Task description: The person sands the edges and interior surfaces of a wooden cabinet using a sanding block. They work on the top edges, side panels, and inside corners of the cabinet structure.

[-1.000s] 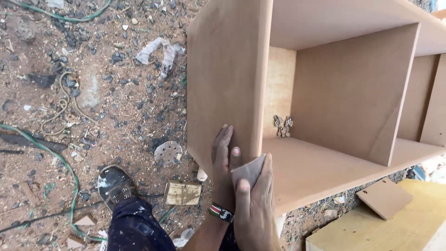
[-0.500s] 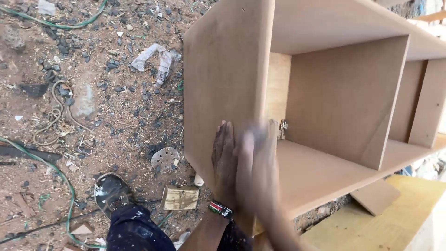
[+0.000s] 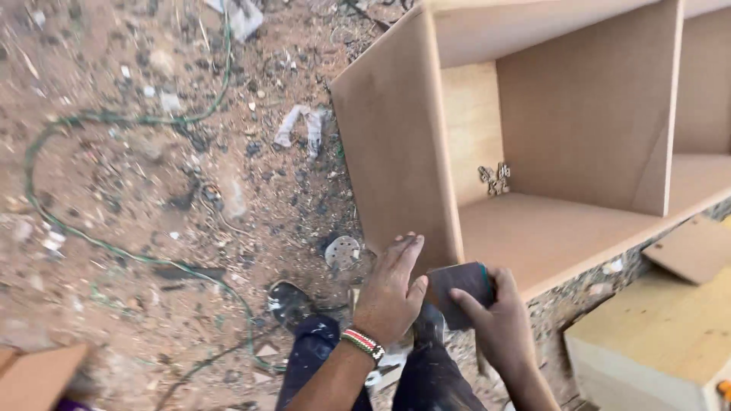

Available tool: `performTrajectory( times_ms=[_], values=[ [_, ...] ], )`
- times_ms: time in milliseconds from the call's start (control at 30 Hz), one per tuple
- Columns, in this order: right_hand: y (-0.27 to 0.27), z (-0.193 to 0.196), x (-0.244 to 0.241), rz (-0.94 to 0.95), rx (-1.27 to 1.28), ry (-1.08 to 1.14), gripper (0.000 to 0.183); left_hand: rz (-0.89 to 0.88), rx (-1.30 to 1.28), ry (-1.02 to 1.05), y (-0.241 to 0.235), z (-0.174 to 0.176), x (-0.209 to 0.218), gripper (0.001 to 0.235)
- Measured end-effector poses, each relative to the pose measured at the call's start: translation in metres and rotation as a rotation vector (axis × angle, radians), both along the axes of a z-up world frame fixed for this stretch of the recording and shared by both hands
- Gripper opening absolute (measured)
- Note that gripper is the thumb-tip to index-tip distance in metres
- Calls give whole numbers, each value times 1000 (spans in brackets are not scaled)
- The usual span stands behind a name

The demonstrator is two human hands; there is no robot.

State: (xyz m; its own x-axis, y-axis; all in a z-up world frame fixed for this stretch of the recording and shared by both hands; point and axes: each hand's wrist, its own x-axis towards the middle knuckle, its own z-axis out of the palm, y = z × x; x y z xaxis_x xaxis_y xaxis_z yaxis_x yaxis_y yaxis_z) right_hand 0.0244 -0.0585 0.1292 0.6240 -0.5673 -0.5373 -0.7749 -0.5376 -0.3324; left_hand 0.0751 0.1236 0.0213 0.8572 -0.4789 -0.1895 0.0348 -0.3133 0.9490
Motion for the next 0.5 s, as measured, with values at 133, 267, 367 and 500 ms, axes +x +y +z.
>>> performTrajectory(
  times_ms=[133,267,367,500],
  values=[
    [12,28,-33,-236,-136,50,47,-352,242,-282,22,45,35,74],
    [47,22,-32,-223,-218,130,41,-733,251,-644,10,54,92,80],
    [90,17,-2,-351,-42,241,66,-948,156,-789,8,49,148,43],
    [131,-33,-6,-151,-274,-59,55,-1037,121,-887,-1,44,210,30]
  ],
)
